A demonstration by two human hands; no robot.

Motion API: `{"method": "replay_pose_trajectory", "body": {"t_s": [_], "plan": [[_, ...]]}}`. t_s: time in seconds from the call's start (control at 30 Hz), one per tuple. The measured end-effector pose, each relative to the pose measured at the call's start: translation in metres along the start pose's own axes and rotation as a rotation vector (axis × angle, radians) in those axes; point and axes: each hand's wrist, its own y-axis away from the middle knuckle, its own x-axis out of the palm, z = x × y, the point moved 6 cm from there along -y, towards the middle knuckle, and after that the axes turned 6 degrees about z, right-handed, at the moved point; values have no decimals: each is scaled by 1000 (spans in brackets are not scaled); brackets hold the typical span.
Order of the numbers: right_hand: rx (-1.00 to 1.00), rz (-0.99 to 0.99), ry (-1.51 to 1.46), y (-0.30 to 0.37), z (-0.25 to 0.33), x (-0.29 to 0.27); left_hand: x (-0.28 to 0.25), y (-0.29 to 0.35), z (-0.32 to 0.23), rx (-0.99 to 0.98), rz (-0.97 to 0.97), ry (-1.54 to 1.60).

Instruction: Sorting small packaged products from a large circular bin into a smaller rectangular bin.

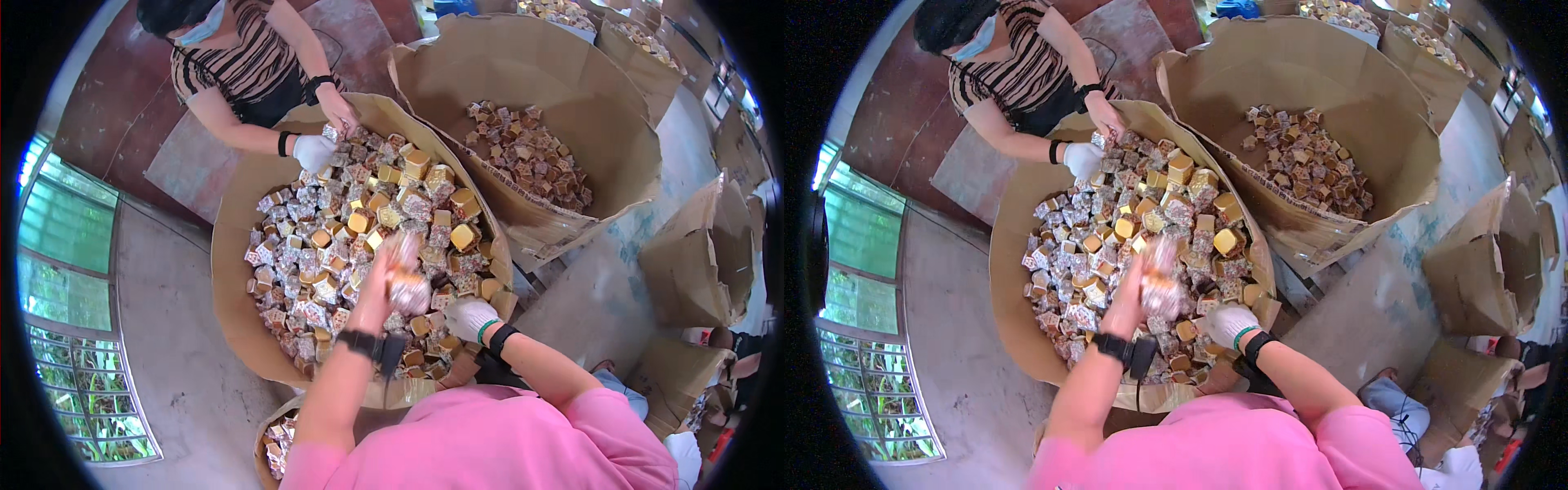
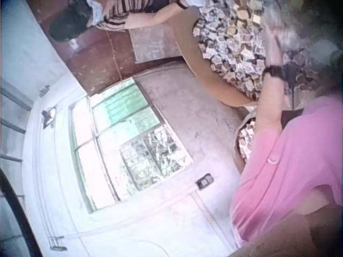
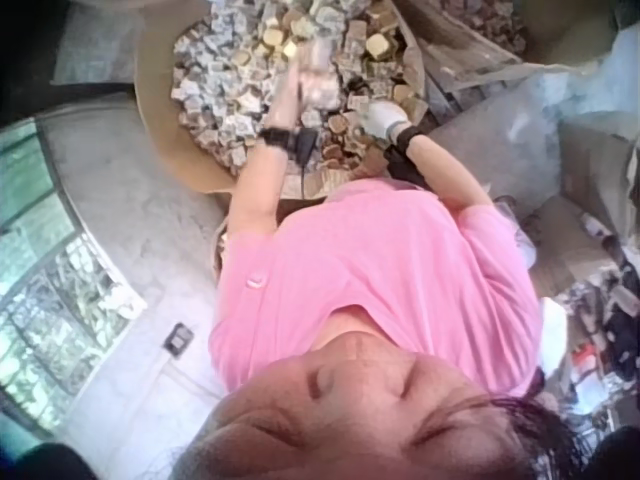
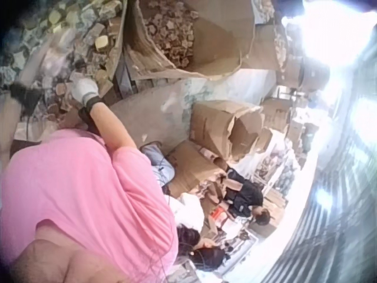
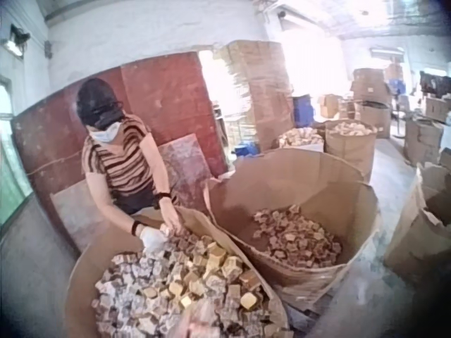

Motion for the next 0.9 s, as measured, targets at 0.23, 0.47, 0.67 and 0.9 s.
{"method": "replay_pose_trajectory", "body": {"t_s": [0.23,0.47,0.67,0.9], "plan": [[-55,-57,29,-3,-9,9,72,-63,-56,54,57,-135],[-77,-83,48,5,1,-1,-43,-77,55,-373,-275,-441],[-65,24,15,12,6,-16,-67,-116,100,-411,-421,-439],[-58,-25,15,7,-11,7,-45,-120,111,-142,-440,-376]]}}
